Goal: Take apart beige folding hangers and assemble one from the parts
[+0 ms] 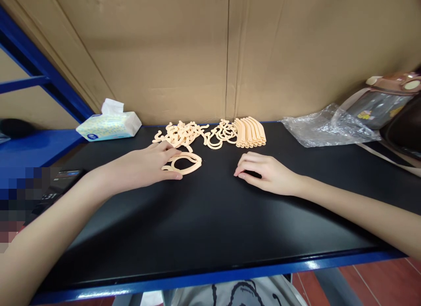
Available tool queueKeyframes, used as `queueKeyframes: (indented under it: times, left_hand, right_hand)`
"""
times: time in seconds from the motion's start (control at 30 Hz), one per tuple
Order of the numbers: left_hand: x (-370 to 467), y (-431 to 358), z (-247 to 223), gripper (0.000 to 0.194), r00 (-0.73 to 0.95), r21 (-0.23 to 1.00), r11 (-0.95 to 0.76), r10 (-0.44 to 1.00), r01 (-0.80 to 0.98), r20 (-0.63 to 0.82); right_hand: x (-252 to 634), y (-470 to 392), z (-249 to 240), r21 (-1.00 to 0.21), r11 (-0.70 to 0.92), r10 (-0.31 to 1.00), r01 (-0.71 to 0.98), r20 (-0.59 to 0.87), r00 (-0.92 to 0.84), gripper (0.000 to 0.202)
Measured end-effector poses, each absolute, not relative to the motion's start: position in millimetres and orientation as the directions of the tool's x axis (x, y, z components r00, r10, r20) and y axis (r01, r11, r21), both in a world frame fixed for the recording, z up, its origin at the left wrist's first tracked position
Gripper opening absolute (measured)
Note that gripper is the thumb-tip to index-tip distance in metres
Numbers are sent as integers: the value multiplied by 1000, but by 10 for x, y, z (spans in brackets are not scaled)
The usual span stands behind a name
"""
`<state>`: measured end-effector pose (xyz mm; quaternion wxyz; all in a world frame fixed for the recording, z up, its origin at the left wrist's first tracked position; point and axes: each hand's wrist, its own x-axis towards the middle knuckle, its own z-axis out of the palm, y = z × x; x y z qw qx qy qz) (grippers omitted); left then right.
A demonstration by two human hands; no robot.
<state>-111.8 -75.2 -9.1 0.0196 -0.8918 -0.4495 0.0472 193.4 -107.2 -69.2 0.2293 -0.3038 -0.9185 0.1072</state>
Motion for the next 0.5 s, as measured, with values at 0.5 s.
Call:
queueKeyframes:
  times: [0.5]
  left_hand:
    - [-1047, -455, -376, 28, 297, -185, -255, 920, 949, 257]
  right_hand:
    - [1937, -1066, -699, -265, 809, 588, 526, 345, -731, 22]
